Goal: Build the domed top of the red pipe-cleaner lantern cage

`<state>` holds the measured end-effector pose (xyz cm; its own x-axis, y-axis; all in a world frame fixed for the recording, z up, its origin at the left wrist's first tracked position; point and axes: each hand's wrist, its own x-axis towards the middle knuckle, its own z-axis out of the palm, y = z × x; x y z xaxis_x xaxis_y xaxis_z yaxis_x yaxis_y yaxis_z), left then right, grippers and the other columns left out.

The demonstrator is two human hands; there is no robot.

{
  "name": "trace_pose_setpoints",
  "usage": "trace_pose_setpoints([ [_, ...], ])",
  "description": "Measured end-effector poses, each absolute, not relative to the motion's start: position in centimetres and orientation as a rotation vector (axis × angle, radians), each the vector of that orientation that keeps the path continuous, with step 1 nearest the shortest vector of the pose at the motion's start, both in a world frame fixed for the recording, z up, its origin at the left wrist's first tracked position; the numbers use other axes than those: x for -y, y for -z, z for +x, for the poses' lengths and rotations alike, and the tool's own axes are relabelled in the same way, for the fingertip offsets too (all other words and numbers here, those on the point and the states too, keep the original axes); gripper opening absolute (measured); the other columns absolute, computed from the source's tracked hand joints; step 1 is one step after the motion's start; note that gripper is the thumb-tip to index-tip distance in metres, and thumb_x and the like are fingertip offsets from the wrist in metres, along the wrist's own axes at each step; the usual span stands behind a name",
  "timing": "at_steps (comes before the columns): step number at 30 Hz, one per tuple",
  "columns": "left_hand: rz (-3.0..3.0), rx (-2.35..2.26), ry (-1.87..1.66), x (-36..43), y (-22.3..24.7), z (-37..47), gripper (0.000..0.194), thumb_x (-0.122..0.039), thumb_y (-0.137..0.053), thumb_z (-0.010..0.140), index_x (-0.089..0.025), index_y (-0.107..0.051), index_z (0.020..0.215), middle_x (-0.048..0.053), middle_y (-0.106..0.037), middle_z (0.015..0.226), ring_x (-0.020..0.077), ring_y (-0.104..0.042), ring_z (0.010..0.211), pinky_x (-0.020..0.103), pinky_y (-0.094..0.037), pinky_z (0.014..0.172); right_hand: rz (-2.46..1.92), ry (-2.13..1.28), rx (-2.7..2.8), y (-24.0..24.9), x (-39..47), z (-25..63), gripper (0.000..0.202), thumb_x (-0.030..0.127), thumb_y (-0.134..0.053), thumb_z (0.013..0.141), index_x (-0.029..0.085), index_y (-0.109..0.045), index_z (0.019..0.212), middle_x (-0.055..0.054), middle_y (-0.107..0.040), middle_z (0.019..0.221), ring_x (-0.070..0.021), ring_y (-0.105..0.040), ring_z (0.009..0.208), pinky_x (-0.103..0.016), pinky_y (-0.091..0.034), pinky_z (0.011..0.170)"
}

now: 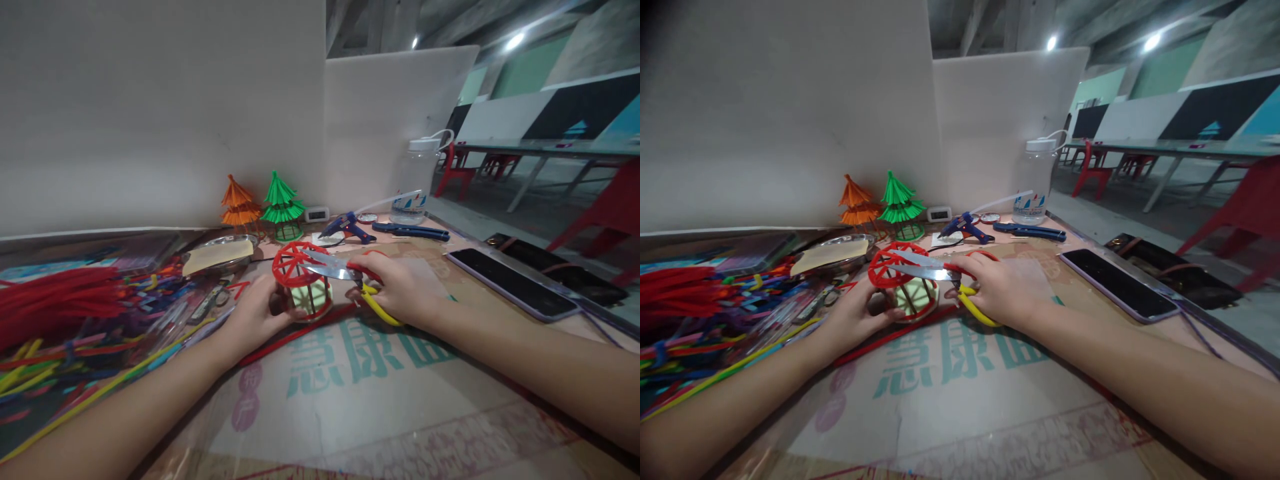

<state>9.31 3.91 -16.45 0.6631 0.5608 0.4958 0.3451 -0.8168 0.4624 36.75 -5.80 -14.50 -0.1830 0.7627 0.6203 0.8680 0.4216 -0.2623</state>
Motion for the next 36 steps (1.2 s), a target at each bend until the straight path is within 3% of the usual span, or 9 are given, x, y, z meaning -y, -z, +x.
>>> trace_pose_setpoints([
  [10, 2.533, -0.779, -0.91, -3.9, 16.4, 9.4, 0.021, -0.036, -0.071, 0.083, -0.021, -0.063, 0.095, 0.004, -0.067, 0.096, 0.0224, -0.061, 0.087, 0.033, -0.048, 0.077, -1.335, -0.053, 1.954, 15.4, 5.0, 37.6, 0.044, 0.049, -0.071, 0.086, 0.021, -0.07, 0.12, -0.007, -0.076, 0.1, -0.0233, -0.069, 0.086, -0.035, -0.055, 0.079],
  [17, 2.465, -0.786, -0.952, -4.0, 16.3, 9.5, 0.018, -0.036, -0.068, 0.083, -0.021, -0.062, 0.091, 0.003, -0.067, 0.091, 0.0214, -0.062, 0.085, 0.033, -0.051, 0.078, -1.337, 0.003, 1.846, 15.3, 4.5, 37.9, 0.052, 0.052, -0.072, 0.085, 0.02, -0.064, 0.125, -0.013, -0.069, 0.12, -0.0298, -0.066, 0.107, -0.044, -0.054, 0.091],
  [22, 2.432, -0.764, -0.953, -3.8, 16.1, 9.5, 0.016, -0.035, -0.067, 0.082, -0.021, -0.06, 0.088, 0.003, -0.065, 0.088, 0.0207, -0.062, 0.083, 0.033, -0.05, 0.077, -1.382, 0.066, 1.932, 14.9, 5.1, 37.6, 0.048, 0.048, -0.071, 0.087, 0.023, -0.062, 0.128, -0.011, -0.068, 0.122, -0.029, -0.066, 0.109, -0.042, -0.054, 0.091],
  [26, 2.382, -0.82, -0.934, -4.0, 16.2, 9.6, 0.021, -0.037, -0.071, 0.08, -0.02, -0.06, 0.085, 0.004, -0.066, 0.09, 0.0221, -0.061, 0.085, 0.036, -0.05, 0.079, -1.431, 0.117, 1.982, 14.7, 5.5, 37.2, 0.044, 0.045, -0.071, 0.087, 0.021, -0.065, 0.123, -0.013, -0.068, 0.12, -0.029, -0.067, 0.106, -0.039, -0.054, 0.086],
  [31, 2.234, -0.788, -0.903, -4.3, 16.6, 9.5, 0.027, -0.039, -0.07, 0.083, -0.02, -0.059, 0.099, 0.003, -0.067, 0.096, 0.0209, -0.063, 0.09, 0.036, -0.052, 0.082, -1.372, 0.03, 1.881, 15.1, 4.8, 37.2, 0.043, 0.047, -0.071, 0.086, 0.022, -0.065, 0.121, -0.011, -0.069, 0.118, -0.0282, -0.067, 0.103, -0.04, -0.055, 0.085],
  [36, 2.193, -0.955, -1.037, -5.1, 17.5, 9.2, 0.042, -0.045, -0.075, 0.08, -0.02, -0.051, 0.104, 0.002, -0.061, 0.093, 0.0182, -0.061, 0.081, 0.035, -0.053, 0.079, -1.374, -0.033, 1.816, 15.1, 4.4, 37.4, 0.043, 0.047, -0.071, 0.085, 0.02, -0.066, 0.118, -0.009, -0.07, 0.109, -0.0257, -0.067, 0.093, -0.038, -0.056, 0.081],
])
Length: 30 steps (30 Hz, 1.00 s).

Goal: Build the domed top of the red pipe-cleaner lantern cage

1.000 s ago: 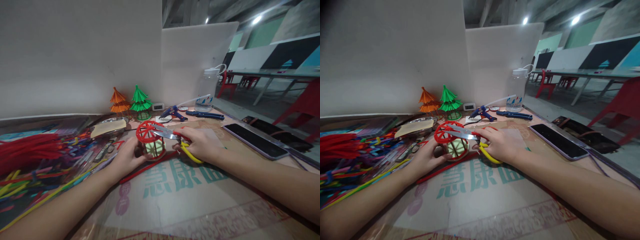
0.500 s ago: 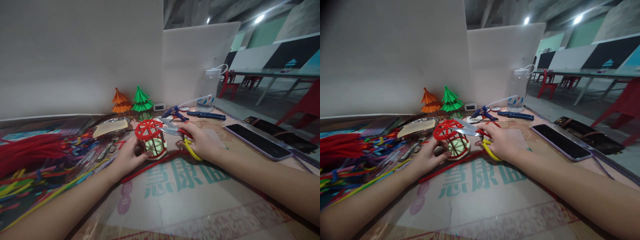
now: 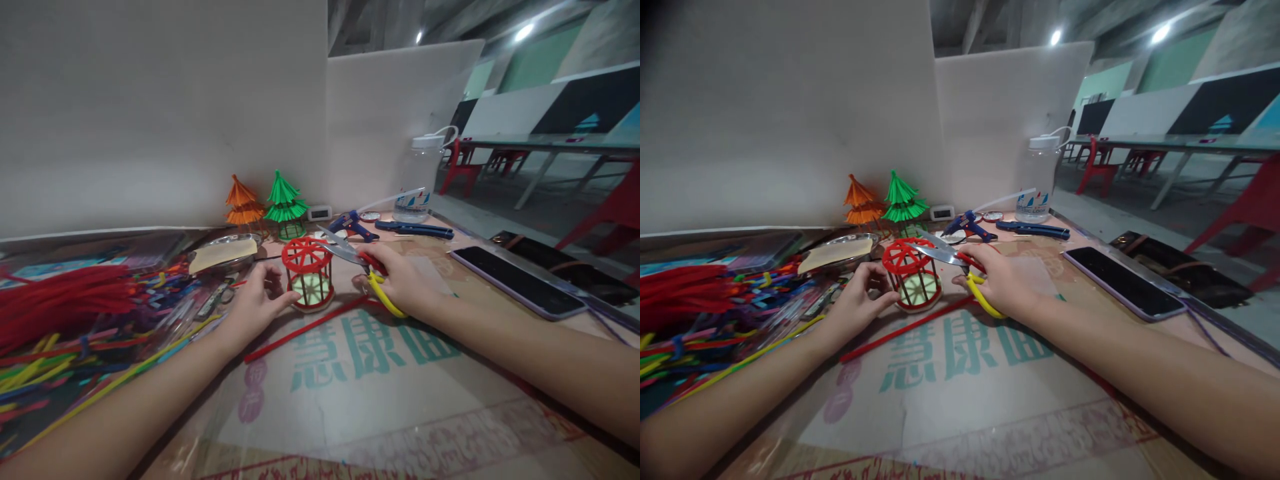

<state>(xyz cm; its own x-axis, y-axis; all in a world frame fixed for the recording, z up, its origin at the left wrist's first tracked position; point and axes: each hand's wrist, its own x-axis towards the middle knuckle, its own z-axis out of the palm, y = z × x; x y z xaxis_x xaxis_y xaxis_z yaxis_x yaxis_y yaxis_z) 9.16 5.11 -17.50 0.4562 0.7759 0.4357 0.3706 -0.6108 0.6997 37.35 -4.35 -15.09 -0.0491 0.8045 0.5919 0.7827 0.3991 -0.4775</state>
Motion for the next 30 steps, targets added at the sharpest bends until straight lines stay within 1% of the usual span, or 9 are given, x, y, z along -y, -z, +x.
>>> trace_pose_setpoints([
  [3, 2.173, -0.921, -0.975, -5.4, 17.7, 9.2, 0.06, -0.045, -0.073, 0.082, -0.02, -0.045, 0.129, 0.007, -0.063, 0.114, 0.0197, -0.064, 0.092, 0.037, -0.055, 0.085, -1.373, -0.007, 1.863, 15.0, 4.6, 37.3, 0.044, 0.048, -0.07, 0.086, 0.019, -0.066, 0.119, -0.01, -0.07, 0.11, -0.0261, -0.067, 0.095, -0.039, -0.055, 0.083],
  [4, 2.189, -0.876, -0.946, -5.4, 17.7, 9.2, 0.063, -0.043, -0.071, 0.085, -0.021, -0.041, 0.136, 0.009, -0.062, 0.121, 0.02, -0.065, 0.096, 0.038, -0.055, 0.088, -1.36, 0.006, 1.877, 15.0, 4.6, 37.3, 0.044, 0.048, -0.07, 0.087, 0.019, -0.066, 0.12, -0.011, -0.07, 0.112, -0.0265, -0.067, 0.097, -0.039, -0.055, 0.084],
  [6, 2.244, -0.772, -0.91, -5.3, 17.5, 9.2, 0.061, -0.038, -0.065, 0.09, -0.023, -0.038, 0.143, 0.01, -0.06, 0.131, 0.0202, -0.065, 0.105, 0.038, -0.053, 0.095, -1.339, 0.027, 1.897, 15.1, 4.7, 37.4, 0.045, 0.047, -0.07, 0.087, 0.02, -0.065, 0.122, -0.011, -0.07, 0.116, -0.0277, -0.067, 0.102, -0.041, -0.055, 0.087],
  [9, 2.33, -0.682, -0.888, -4.9, 17.1, 9.2, 0.057, -0.032, -0.062, 0.092, -0.023, -0.041, 0.144, 0.01, -0.06, 0.135, 0.021, -0.065, 0.109, 0.037, -0.053, 0.098, -1.326, 0.033, 1.924, 15.2, 4.8, 37.4, 0.045, 0.045, -0.07, 0.087, 0.022, -0.064, 0.126, -0.011, -0.069, 0.122, -0.0286, -0.066, 0.109, -0.042, -0.054, 0.091],
  [14, 2.386, -0.698, -0.856, -4.7, 16.9, 9.2, 0.049, -0.029, -0.063, 0.09, -0.021, -0.051, 0.136, 0.01, -0.064, 0.131, 0.0218, -0.066, 0.105, 0.037, -0.054, 0.095, -1.314, 0.074, 1.979, 14.8, 5.2, 37.2, 0.045, 0.043, -0.071, 0.087, 0.021, -0.064, 0.126, -0.011, -0.069, 0.123, -0.0285, -0.066, 0.112, -0.04, -0.054, 0.093],
  [18, 2.331, -0.72, -0.853, -4.8, 17.0, 9.3, 0.052, -0.032, -0.063, 0.09, -0.019, -0.049, 0.138, 0.01, -0.067, 0.124, 0.0233, -0.066, 0.108, 0.038, -0.053, 0.096, -1.343, 0.099, 1.966, 14.8, 5.2, 37.2, 0.044, 0.042, -0.072, 0.086, 0.02, -0.066, 0.124, -0.012, -0.07, 0.12, -0.0287, -0.066, 0.109, -0.039, -0.055, 0.089],
  [21, 2.286, -0.734, -0.819, -4.8, 17.0, 9.3, 0.056, -0.035, -0.065, 0.09, -0.019, -0.046, 0.141, 0.008, -0.069, 0.114, 0.0221, -0.067, 0.101, 0.036, -0.054, 0.091, -1.327, 0.061, 1.953, 15.2, 4.9, 37.3, 0.045, 0.044, -0.071, 0.087, 0.022, -0.065, 0.126, -0.012, -0.069, 0.121, -0.0292, -0.067, 0.108, -0.041, -0.055, 0.088],
  [25, 2.325, -0.73, -0.769, -4.8, 16.7, 9.3, 0.04, -0.035, -0.067, 0.088, -0.02, -0.057, 0.124, 0.004, -0.069, 0.102, 0.0206, -0.066, 0.092, 0.033, -0.054, 0.084, -1.294, 0.04, 1.945, 15.4, 4.7, 37.4, 0.044, 0.045, -0.07, 0.088, 0.022, -0.064, 0.124, -0.012, -0.068, 0.12, -0.0291, -0.067, 0.107, -0.042, -0.055, 0.088],
  [30, 2.311, -0.716, -0.763, -4.8, 16.6, 9.4, 0.031, -0.032, -0.069, 0.084, -0.019, -0.061, 0.111, 0.003, -0.067, 0.095, 0.019, -0.064, 0.085, 0.031, -0.053, 0.079, -1.284, 0.041, 1.964, 15.5, 4.7, 37.5, 0.044, 0.046, -0.07, 0.088, 0.023, -0.063, 0.125, -0.011, -0.069, 0.119, -0.0279, -0.067, 0.107, -0.041, -0.055, 0.088],
])
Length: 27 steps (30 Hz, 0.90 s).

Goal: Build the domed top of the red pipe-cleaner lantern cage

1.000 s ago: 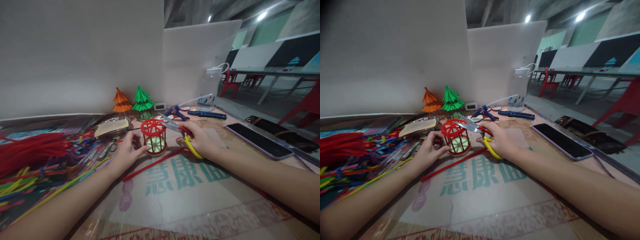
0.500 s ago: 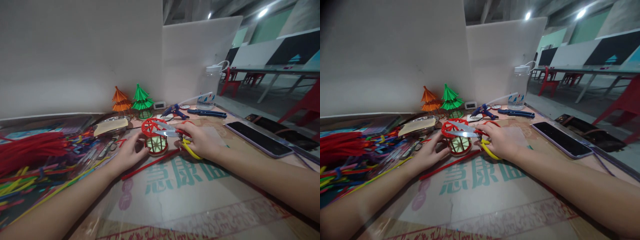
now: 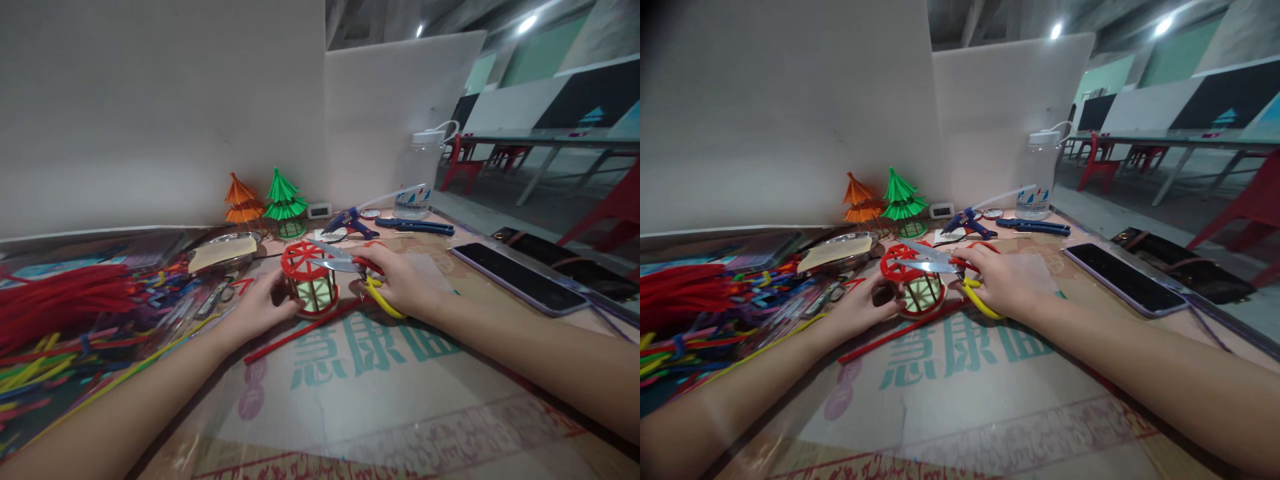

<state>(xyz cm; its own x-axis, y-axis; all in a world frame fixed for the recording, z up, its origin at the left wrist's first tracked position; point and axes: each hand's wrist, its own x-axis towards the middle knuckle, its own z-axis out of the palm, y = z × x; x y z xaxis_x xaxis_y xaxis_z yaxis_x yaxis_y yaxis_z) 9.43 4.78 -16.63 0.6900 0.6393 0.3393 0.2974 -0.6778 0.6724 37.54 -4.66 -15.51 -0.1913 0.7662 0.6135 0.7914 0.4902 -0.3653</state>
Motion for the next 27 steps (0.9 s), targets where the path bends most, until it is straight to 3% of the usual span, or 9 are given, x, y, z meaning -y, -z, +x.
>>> trace_pose_setpoints([
  [6, 2.158, -0.722, -0.817, -4.2, 16.6, 9.6, 0.029, -0.029, -0.07, 0.08, -0.019, -0.057, 0.103, 0.003, -0.066, 0.092, 0.0188, -0.065, 0.086, 0.03, -0.054, 0.077, -1.308, 0.159, 1.994, 14.6, 5.3, 37.3, 0.045, 0.047, -0.07, 0.088, 0.02, -0.065, 0.124, -0.012, -0.069, 0.116, -0.027, -0.067, 0.102, -0.036, -0.055, 0.081],
  [11, 2.02, -0.726, -0.75, -3.0, 16.3, 10.0, 0.033, -0.03, -0.068, 0.081, -0.02, -0.054, 0.109, 0.004, -0.066, 0.094, 0.0167, -0.064, 0.074, 0.027, -0.053, 0.061, -1.415, 0.298, 2.053, 13.3, 6.3, 36.7, 0.042, 0.04, -0.07, 0.089, 0.02, -0.067, 0.125, -0.012, -0.07, 0.114, -0.0249, -0.068, 0.097, -0.031, -0.054, 0.076],
  [16, 2.049, -0.67, -0.789, -2.8, 16.7, 10.1, 0.025, -0.028, -0.071, 0.084, -0.02, -0.056, 0.103, 0.003, -0.066, 0.096, 0.0184, -0.065, 0.088, 0.031, -0.054, 0.081, -1.328, 0.297, 2.053, 14.0, 6.0, 37.0, 0.041, 0.025, -0.068, 0.086, 0.019, -0.065, 0.126, -0.012, -0.068, 0.115, -0.0257, -0.066, 0.104, -0.033, -0.055, 0.082],
  [22, 2.036, -0.619, -0.767, -2.4, 16.9, 10.0, 0.043, -0.031, -0.073, 0.086, -0.025, -0.055, 0.125, 0.002, -0.066, 0.098, 0.0198, -0.066, 0.093, 0.033, -0.054, 0.085, -1.304, 0.24, 2.021, 14.6, 5.5, 37.2, 0.039, 0.026, -0.065, 0.088, 0.023, -0.063, 0.126, -0.012, -0.066, 0.12, -0.027, -0.063, 0.112, -0.038, -0.055, 0.088],
  [27, 2.021, -0.674, -0.805, -1.8, 16.6, 10.4, 0.034, -0.03, -0.073, 0.086, -0.022, -0.056, 0.115, 0.003, -0.068, 0.099, 0.0193, -0.066, 0.09, 0.032, -0.055, 0.081, -1.284, 0.246, 2.01, 14.5, 5.6, 37.1, 0.034, 0.024, -0.067, 0.087, 0.022, -0.065, 0.121, -0.012, -0.067, 0.12, -0.0268, -0.064, 0.113, -0.038, -0.055, 0.089],
])
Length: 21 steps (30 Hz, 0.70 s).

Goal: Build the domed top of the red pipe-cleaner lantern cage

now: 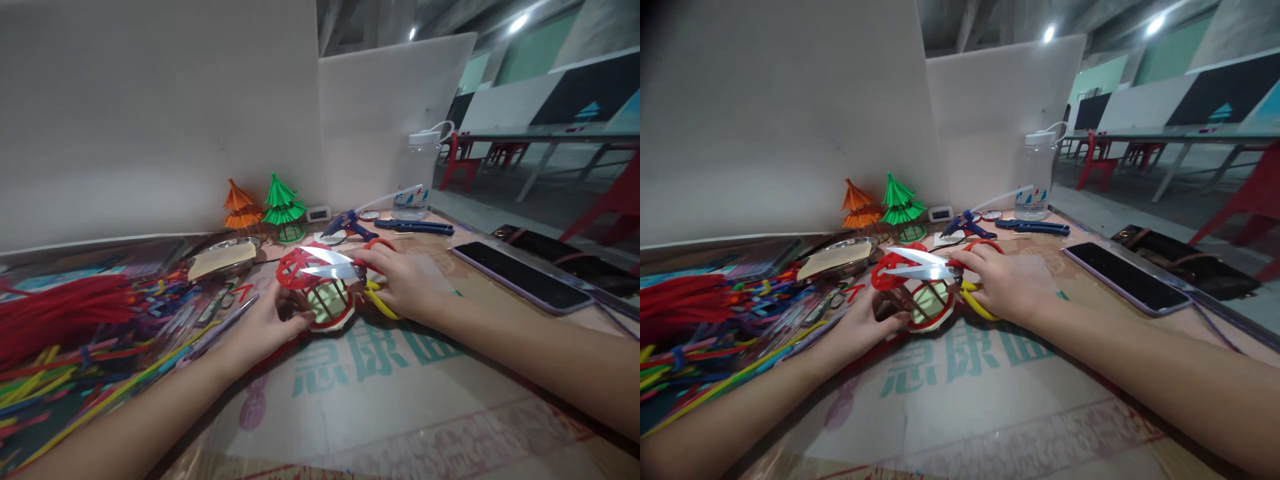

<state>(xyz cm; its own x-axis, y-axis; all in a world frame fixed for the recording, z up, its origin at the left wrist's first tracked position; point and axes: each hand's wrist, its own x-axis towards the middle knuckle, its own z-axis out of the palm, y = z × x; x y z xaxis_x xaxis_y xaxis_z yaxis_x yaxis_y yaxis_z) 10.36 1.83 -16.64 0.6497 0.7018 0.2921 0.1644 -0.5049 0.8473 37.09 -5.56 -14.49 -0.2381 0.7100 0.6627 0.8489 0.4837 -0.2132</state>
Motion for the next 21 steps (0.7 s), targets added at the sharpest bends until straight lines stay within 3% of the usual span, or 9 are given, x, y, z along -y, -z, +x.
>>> trace_pose_setpoints([
  [8, 1.982, -0.611, -0.79, -1.42, 16.46, 10.58, 0.052, -0.034, -0.072, 0.087, -0.025, -0.049, 0.133, 0.006, -0.067, 0.115, 0.0203, -0.067, 0.098, 0.034, -0.056, 0.087, -1.29, 0.266, 2.018, 14.77, 5.37, 37.54, 0.039, 0.033, -0.07, 0.087, 0.024, -0.064, 0.125, -0.011, -0.068, 0.124, -0.0275, -0.065, 0.115, -0.039, -0.056, 0.09],
  [13, 1.965, -0.644, -0.792, -1.39, 16.54, 10.6, 0.042, -0.033, -0.072, 0.085, -0.023, -0.053, 0.122, 0.005, -0.069, 0.11, 0.0208, -0.068, 0.096, 0.035, -0.057, 0.086, -1.267, 0.317, 2.008, 14.54, 5.42, 37.64, 0.038, 0.041, -0.069, 0.089, 0.023, -0.067, 0.122, -0.011, -0.071, 0.115, -0.0255, -0.069, 0.104, -0.035, -0.057, 0.083],
  [18, 1.942, -0.684, -0.801, -1.35, 16.61, 10.67, 0.031, -0.032, -0.073, 0.083, -0.022, -0.055, 0.105, 0.003, -0.068, 0.099, 0.0201, -0.068, 0.092, 0.034, -0.056, 0.083, -1.229, 0.291, 2.036, 14.56, 5.35, 37.97, 0.033, 0.033, -0.068, 0.09, 0.024, -0.068, 0.122, -0.007, -0.074, 0.112, -0.022, -0.071, 0.097, -0.032, -0.056, 0.082],
  [21, 1.947, -0.704, -0.809, -1.48, 16.66, 10.62, 0.029, -0.031, -0.073, 0.083, -0.022, -0.054, 0.104, 0.003, -0.067, 0.099, 0.0196, -0.067, 0.092, 0.033, -0.056, 0.082, -1.182, 0.164, 1.996, 14.97, 5.06, 38.06, 0.037, 0.038, -0.069, 0.09, 0.025, -0.065, 0.124, -0.006, -0.074, 0.112, -0.0225, -0.07, 0.098, -0.033, -0.056, 0.084],
])
